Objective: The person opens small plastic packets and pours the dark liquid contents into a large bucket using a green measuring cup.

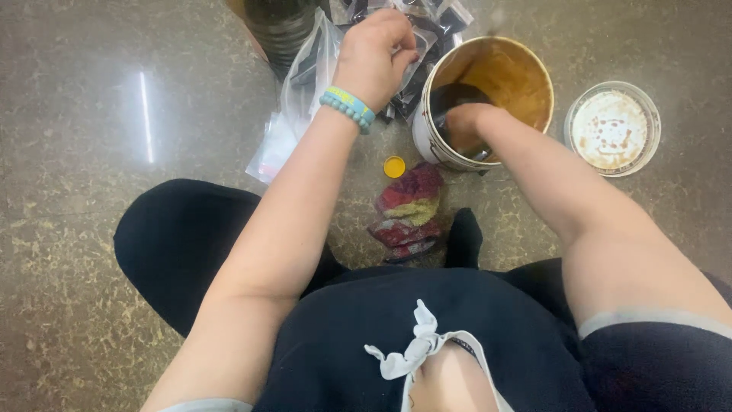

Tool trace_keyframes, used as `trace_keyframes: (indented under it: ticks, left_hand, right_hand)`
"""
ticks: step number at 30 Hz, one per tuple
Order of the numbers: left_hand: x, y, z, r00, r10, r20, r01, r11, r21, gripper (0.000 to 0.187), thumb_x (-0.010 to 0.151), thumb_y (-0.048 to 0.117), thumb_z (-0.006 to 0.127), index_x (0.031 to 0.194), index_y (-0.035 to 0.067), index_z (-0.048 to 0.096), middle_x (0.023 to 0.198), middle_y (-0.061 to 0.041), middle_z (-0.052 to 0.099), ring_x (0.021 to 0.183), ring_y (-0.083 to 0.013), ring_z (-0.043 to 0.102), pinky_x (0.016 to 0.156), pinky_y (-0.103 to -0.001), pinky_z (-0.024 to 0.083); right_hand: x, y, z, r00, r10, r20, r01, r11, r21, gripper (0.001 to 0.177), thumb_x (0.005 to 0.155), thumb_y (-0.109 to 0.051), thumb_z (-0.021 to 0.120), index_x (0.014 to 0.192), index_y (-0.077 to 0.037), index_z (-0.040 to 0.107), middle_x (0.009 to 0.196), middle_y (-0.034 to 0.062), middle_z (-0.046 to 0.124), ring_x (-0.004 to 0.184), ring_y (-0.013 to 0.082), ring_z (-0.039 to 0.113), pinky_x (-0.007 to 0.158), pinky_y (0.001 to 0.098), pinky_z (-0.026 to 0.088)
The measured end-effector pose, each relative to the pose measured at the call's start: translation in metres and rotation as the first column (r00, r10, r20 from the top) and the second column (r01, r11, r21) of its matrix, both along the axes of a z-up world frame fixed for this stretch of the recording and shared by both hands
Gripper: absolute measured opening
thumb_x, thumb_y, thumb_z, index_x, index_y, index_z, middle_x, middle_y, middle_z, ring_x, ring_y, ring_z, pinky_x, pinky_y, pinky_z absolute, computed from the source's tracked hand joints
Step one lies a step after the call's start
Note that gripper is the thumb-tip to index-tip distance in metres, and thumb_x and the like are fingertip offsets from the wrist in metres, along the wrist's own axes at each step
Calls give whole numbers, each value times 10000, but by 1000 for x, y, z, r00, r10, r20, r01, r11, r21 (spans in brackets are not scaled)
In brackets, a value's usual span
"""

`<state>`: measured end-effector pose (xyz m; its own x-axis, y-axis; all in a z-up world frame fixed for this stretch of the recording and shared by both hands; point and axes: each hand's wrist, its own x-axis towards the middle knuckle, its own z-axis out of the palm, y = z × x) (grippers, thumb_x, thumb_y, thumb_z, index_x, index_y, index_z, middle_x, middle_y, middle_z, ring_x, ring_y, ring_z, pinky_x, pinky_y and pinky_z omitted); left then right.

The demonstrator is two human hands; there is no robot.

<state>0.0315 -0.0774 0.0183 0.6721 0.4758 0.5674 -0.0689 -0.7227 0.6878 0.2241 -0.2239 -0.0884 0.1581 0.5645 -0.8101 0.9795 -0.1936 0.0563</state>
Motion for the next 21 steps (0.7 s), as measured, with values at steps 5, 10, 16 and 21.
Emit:
trace_keyframes:
  ticks: [5,10,16,21]
  left_hand:
    - [0,3,-5,1000,2,-2,-2,1000,20,164,764,1,816,839,36,674,974,-119,682,909,-336,690,797,-400,561]
    - [3,12,-18,998,16,-54,-17,1000,-16,160,749,21,822,820,41,681,961,-117,683,926,-340,687,815,-407,561]
    - [31,15,-59,981,13,-194,-3,999,52,113,686,53,814,704,81,706,891,-129,700,893,-345,694,816,-430,560]
    - [33,3,-41,955,-22,-295,-9,995,-101,100,717,25,754,756,116,756,859,-134,725,836,-331,720,765,-418,574]
  right_hand:
    - [24,6,-34,954,-167,-250,233,937,261,288,917,-334,683,1061,-105,781,1031,197,753,963,338,723,853,436,551]
    - [60,-21,1,816,-278,-507,472,827,306,188,898,-244,680,952,-77,746,848,103,748,859,219,673,786,381,531]
    - [58,-59,78,530,-359,-768,740,638,213,162,904,-205,760,823,-92,677,916,11,730,975,112,663,945,288,486]
    - [61,-83,131,412,-300,-860,878,384,287,173,895,-149,766,821,-127,612,957,6,733,1012,121,687,1003,342,509]
